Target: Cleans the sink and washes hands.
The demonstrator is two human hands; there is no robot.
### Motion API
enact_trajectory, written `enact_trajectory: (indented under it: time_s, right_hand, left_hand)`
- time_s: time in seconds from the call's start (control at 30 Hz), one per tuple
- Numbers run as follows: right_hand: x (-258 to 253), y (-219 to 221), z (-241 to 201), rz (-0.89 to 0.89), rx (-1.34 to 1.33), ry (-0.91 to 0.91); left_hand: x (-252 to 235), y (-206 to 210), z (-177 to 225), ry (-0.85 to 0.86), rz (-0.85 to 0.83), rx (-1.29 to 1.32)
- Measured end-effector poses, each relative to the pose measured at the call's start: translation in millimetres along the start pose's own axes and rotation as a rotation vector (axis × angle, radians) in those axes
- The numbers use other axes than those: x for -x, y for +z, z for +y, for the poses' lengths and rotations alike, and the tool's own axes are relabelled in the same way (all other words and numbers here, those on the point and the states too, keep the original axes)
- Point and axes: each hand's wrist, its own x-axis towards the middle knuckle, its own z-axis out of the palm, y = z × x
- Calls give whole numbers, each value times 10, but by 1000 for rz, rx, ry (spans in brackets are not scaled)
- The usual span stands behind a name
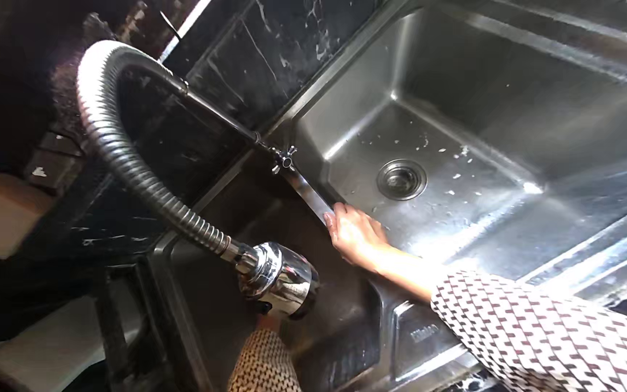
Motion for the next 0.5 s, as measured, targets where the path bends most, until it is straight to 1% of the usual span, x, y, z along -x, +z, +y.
enact_trajectory:
  time_s: [0.03,0.07,0.1,0.13,0.2,0.23,0.27,0.3,0.33,0.37,0.43,0.47,0.5]
  right_hand:
    - [0,-3,-3,-1,-1,2]
    - [2,-4,-7,2,-6,2]
    - [6,5,-9,9,-8,2]
    - [11,20,-8,15,-6,3]
    - [16,30,-3,29,-2,0]
    - [21,19,-3,27,-4,2]
    - [23,14,0,26,-4,4]
    - [22,21,5,29,-4,6]
    - [15,37,11,37,-2,8]
    - [8,47,13,43,-2,8]
    - [6,71,19,58,-2,5]
    - [8,78,19,65,-2,5]
    - [11,87,23,75,-1,3]
  left_hand:
    - [134,-76,-5,3,-99,-14]
    - [230,-216,60,-14,-248,-85]
    - [319,-243,25,-15,-265,-141]
    - [400,-202,-72,-39,-161,-158]
    - [520,-355,-22,-223,36,-106]
    - [453,-830,208,-454,-367,-134]
    - [388,-992,217,-572,-539,-122]
    - [447,-815,17,-555,-412,-92]
    - [504,-322,-342,-430,-54,-89]
    - [432,-6,-539,-389,3,-105]
    - [286,382,-581,-252,20,-84]
    - [199,262,-344,-269,-195,-8]
    - [112,174,-145,-261,-320,103]
